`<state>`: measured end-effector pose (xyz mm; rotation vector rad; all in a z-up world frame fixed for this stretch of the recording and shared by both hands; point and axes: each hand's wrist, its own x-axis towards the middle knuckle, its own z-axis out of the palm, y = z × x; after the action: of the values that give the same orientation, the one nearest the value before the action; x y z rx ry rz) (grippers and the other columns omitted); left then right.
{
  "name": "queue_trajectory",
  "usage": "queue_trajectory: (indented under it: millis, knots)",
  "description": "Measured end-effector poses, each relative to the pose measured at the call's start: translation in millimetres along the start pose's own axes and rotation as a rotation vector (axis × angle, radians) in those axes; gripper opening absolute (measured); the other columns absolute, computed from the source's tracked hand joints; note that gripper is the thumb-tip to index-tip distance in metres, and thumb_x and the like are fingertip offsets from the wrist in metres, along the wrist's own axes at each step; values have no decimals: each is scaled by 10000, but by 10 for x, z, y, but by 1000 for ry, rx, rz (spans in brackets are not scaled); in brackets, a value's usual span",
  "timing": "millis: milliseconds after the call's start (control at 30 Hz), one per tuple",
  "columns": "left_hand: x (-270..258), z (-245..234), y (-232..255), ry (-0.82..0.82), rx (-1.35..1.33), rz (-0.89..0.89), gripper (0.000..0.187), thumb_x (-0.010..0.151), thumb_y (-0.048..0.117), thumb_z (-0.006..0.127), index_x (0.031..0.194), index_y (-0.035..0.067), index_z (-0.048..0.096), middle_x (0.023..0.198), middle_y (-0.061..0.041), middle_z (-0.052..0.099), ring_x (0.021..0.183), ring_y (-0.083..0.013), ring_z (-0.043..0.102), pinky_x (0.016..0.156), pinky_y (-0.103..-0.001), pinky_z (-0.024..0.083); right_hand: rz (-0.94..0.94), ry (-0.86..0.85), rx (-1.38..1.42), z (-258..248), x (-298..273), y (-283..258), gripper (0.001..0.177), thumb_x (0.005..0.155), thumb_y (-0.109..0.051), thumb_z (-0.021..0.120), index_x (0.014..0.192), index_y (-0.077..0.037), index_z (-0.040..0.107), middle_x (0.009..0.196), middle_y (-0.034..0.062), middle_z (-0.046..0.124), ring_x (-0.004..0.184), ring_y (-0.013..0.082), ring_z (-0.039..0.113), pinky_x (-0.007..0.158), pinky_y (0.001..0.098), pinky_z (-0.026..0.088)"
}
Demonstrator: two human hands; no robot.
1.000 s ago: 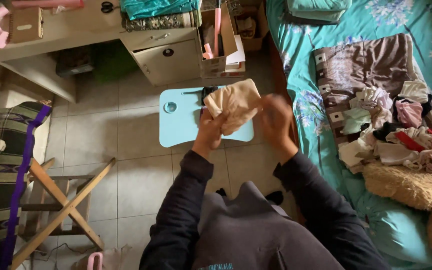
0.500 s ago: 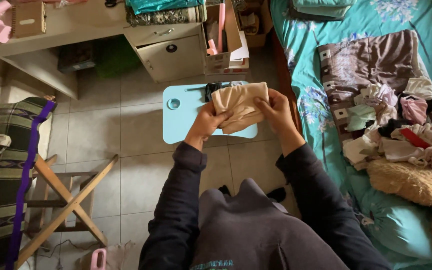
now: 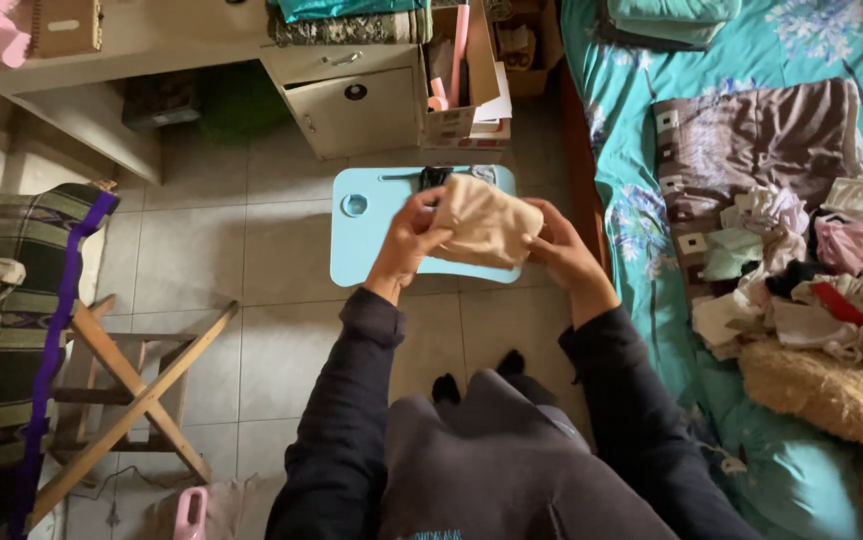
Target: The person folds several pieces of underwear by hand on a small table, picking them up one by one from a pile on a bed. They fold white, black, maroon, beige, and pink garments, placing each neatly onto the table.
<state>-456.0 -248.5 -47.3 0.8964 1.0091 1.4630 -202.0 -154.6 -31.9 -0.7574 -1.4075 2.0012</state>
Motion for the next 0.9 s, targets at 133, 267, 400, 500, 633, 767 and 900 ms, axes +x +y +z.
queue_trajectory:
  millis: [133,267,400,500,633,767,900]
  knots:
    - [433,-112,-541,-8,18,31,612,840,-29,756,1417,22,558,1127,-163,704,1000,-220,697,855,-364,614,-90,-47,-75,-326,273,373,623,881,-116,781,1436,-12,516,1235,45,671,1108,136,656,914,303,566]
    - [797,-35,-777,209,-162,16,613,851,67,787,1395,123,512,1157,-114,701,1056,-189,679,856,-337,602,-46,89,0,-293,552,556,537,867,-101,787,1346,24,577,1195,72,709,1052,146,687,893,300,576]
    - [1116,-71,-1033,260,-32,-275,475,858,207,774,1275,101,574,1070,-41,702,950,-148,685,714,-358,600,-33,267,142,-544,965,1033,427,882,-88,774,1252,21,594,1115,70,717,972,144,694,842,302,588]
    - [1433,-328,-1760,263,188,-239,386,912,235,767,1207,11,661,1044,-55,738,896,-158,697,728,-347,591,-5,266,76,-639,1144,1244,402,882,-61,775,1233,25,598,1098,66,717,959,137,689,837,301,588]
    - [1652,-634,-2397,331,364,-201,371,916,214,777,1197,-8,680,1025,-82,754,882,-180,700,758,-341,578,96,287,64,-698,1370,1679,429,840,-56,774,1227,-15,595,1068,46,720,903,125,694,779,302,597]
    - [1718,-771,-3007,407,565,-51,620,885,137,848,1343,-98,503,1188,-233,645,1063,-311,611,872,-428,523,234,318,80,-984,1367,2486,401,891,-103,794,1245,5,641,957,60,686,743,130,611,619,289,504]
    - [1843,-1084,-3521,349,391,-567,654,871,194,720,1462,29,493,1102,-168,741,955,-239,697,821,-367,563,427,482,103,-1123,1647,3047,359,896,-173,706,1227,-59,624,953,25,719,748,114,686,631,283,586]
